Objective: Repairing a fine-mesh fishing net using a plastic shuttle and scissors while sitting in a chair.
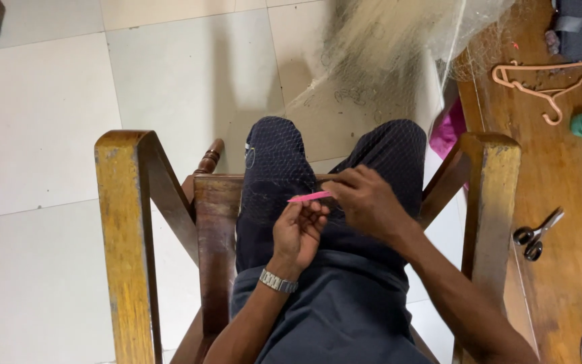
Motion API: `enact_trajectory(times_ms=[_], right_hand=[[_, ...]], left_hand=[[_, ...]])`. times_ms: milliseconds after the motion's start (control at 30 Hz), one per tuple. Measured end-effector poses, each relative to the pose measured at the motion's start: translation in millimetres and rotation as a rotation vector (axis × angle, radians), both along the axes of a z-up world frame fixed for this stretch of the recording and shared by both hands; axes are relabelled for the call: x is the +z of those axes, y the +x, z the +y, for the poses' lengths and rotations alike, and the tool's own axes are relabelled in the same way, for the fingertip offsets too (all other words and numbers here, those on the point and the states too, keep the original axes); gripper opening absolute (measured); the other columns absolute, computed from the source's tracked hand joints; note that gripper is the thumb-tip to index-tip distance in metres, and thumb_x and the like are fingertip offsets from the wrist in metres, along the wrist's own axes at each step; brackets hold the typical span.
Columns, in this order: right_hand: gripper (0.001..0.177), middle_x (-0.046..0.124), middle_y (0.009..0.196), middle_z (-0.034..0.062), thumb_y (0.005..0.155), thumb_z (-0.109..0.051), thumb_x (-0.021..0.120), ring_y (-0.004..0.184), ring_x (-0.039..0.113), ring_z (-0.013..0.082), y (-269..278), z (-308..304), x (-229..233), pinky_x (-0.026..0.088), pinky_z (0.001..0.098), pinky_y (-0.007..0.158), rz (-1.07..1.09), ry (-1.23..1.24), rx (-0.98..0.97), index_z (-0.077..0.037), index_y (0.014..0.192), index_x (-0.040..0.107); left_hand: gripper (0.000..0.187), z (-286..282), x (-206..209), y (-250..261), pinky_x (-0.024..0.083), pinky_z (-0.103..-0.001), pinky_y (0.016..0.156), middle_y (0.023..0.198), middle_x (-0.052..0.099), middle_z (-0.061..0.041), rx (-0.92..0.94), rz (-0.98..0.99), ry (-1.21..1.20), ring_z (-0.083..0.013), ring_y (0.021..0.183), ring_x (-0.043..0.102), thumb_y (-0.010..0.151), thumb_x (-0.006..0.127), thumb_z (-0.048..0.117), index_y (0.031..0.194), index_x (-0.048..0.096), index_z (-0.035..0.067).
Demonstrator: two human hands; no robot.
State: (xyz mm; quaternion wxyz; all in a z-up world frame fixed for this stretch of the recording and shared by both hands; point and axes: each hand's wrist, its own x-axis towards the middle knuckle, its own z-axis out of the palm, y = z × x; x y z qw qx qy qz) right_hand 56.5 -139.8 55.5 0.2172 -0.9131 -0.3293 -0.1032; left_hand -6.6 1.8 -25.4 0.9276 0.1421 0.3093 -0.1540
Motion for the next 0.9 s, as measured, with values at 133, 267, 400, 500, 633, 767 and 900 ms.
enact_trajectory(times_ms=[133, 267, 400, 500, 633, 767, 900], right_hand=[[0.014, 0.051, 0.078, 0.0044, 0.087, -0.019, 0.051, 0.069, 0.053, 0.0245, -6, 29, 7, 0.042, 0.0331, 0.063, 0.081, 0.143, -0.02, -0.013, 0.088, 0.064], [0.013, 0.042, 0.075, -0.0005, 0.082, -0.028, 0.057, 0.068, 0.045, 0.0203, -11, 52, 5, 0.035, 0.034, 0.061, 0.088, 0.097, -0.191, -0.021, 0.075, 0.064], [0.019, 0.053, 0.087, -0.0016, 0.084, -0.038, 0.049, 0.085, 0.046, 0.0203, -19, 75, -3, 0.03, 0.0363, 0.079, -0.176, 0.169, -0.045, -0.029, 0.075, 0.063], [0.012, 0.059, 0.082, 0.0096, 0.085, -0.002, 0.051, 0.074, 0.052, 0.0256, -41, 108, 56, 0.035, 0.0445, 0.068, -0.024, 0.268, 0.239, -0.008, 0.08, 0.06], [0.018, 0.058, 0.082, 0.0095, 0.091, 0.001, 0.042, 0.069, 0.052, 0.0224, -66, 115, 69, 0.038, 0.0367, 0.071, 0.076, 0.328, 0.462, -0.007, 0.088, 0.058], [0.013, 0.056, 0.077, 0.0074, 0.088, 0.001, 0.047, 0.066, 0.052, 0.0217, -83, 120, 77, 0.036, 0.0338, 0.066, 0.176, 0.346, 0.545, -0.008, 0.09, 0.055], [0.014, 0.056, 0.079, 0.0089, 0.083, 0.007, 0.053, 0.062, 0.051, 0.0235, -89, 124, 82, 0.034, 0.0341, 0.062, 0.25, 0.437, 0.585, -0.005, 0.092, 0.054]], left_hand=[[0.017, -6, -42, -6, 0.057, -0.031, 0.066, 0.078, 0.064, -0.013, 0.014, 0.022, 0.062, -0.029, 0.079, 0.066, 0.093, 0.047, 0.017, 0.082, 0.054, 0.007], [0.014, -8, -52, -3, 0.056, -0.036, 0.069, 0.086, 0.065, -0.018, 0.044, 0.022, 0.171, -0.0319, 0.082, 0.065, 0.092, 0.05, 0.015, 0.087, 0.057, 0.003], [0.019, 14, 18, 9, 0.054, -0.038, 0.052, 0.07, 0.056, -0.022, -0.306, -0.896, 1.626, -0.0386, 0.077, 0.062, 0.092, 0.045, 0.009, 0.084, 0.054, -0.004], [0.041, -6, -38, 3, 0.056, -0.028, 0.064, 0.079, 0.061, -0.012, 0.037, -0.514, 0.656, -0.022, 0.071, 0.065, 0.064, 0.065, -0.018, 0.094, 0.046, 0.004], [0.019, 3, 30, 7, 0.054, -0.027, 0.063, 0.078, 0.063, -0.01, 0.075, -0.221, 0.141, -0.0231, 0.077, 0.065, 0.09, 0.054, 0.026, 0.084, 0.055, 0.007], [0.022, 5, 35, 4, 0.054, -0.028, 0.063, 0.079, 0.064, -0.011, 0.069, -0.256, 0.155, -0.0248, 0.079, 0.065, 0.094, 0.048, 0.026, 0.087, 0.056, 0.006], [0.017, 10, 37, 0, 0.054, -0.028, 0.063, 0.079, 0.062, -0.011, 0.081, -0.288, 0.151, -0.0253, 0.08, 0.064, 0.093, 0.049, 0.021, 0.087, 0.055, 0.006]])
